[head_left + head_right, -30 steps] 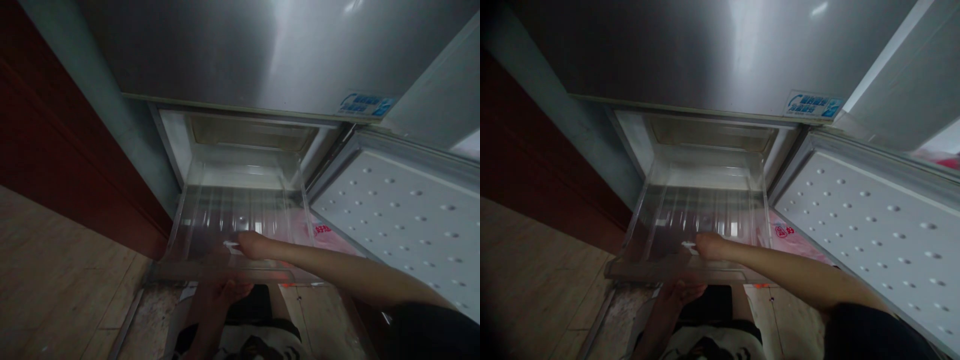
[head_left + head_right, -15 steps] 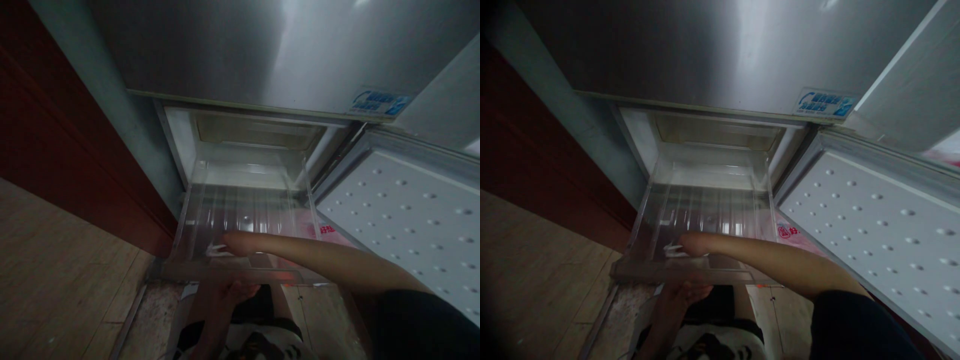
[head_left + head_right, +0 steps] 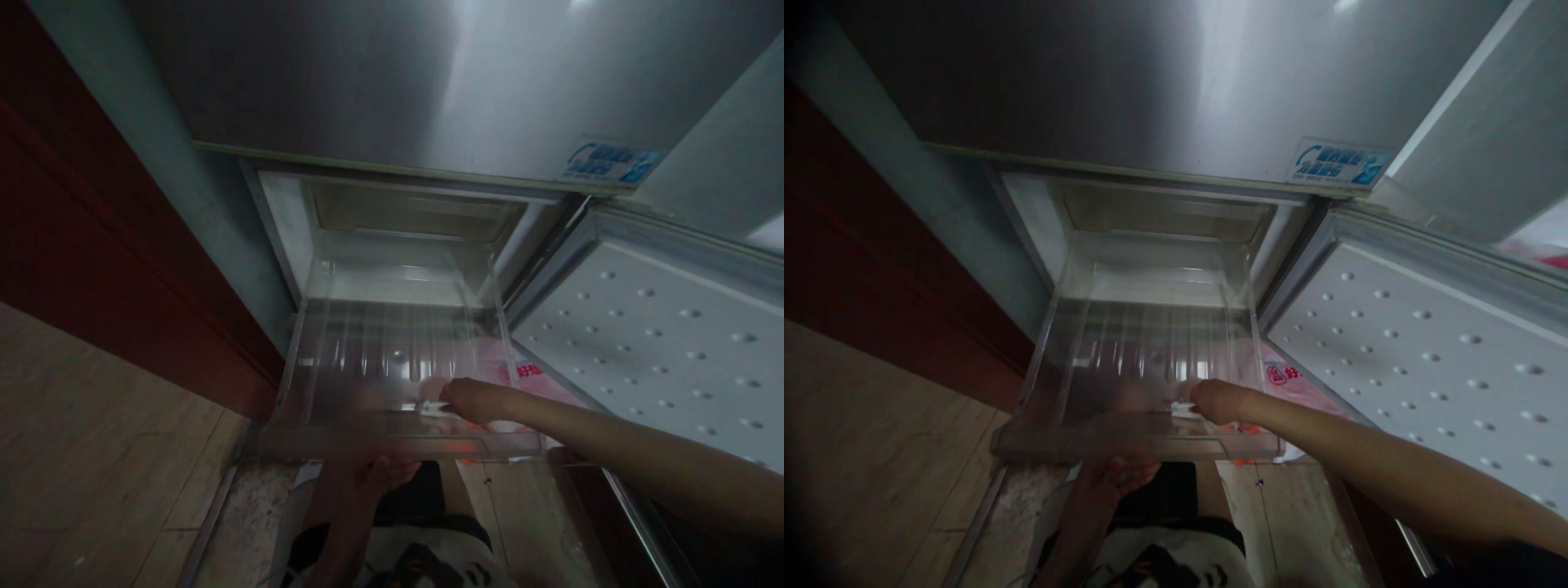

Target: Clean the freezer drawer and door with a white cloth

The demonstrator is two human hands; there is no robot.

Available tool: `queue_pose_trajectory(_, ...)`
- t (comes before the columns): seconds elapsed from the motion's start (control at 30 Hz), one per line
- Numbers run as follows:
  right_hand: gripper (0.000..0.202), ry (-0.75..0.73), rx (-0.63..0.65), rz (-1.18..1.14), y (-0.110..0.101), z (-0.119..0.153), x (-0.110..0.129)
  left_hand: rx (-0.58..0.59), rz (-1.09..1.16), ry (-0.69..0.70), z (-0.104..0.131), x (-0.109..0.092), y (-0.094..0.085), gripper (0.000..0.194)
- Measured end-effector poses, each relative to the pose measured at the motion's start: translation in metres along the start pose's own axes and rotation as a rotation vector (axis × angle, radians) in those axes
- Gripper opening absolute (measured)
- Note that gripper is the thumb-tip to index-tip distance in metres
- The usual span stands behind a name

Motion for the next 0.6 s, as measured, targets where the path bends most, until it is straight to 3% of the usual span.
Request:
queue_pose_trajectory(0.13,0.032,0.103,-0.002,-0.021,-0.002,0.0,0.0,0.029,0.033,0.02,0.0,0.002,-0.002,0.054)
queue_pose_trajectory(0.3,0.033,0.069,-0.036,-0.146,-0.002,0.008,0.006,0.052,0.035,0.03,0.0,0.0,0.0,0.054)
queue_pose_trajectory(0.47,0.036,0.056,-0.106,-0.248,-0.013,0.04,0.012,0.044,0.005,0.112,0.0,-0.003,-0.001,0.049)
queue_pose_trajectory(0.6,0.036,0.039,-0.114,-0.326,-0.031,0.069,0.017,0.068,-0.022,0.095,-0.001,-0.002,-0.003,0.05)
Point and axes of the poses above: each hand's wrist, its own z-axis away from the middle knuckle, its own y-axis out of the palm, x = y × z, the point moved 2 cm from there along -z, towards the middle knuckle, and after that the axes turned 4 degrees about z, right-handed, at the moved point
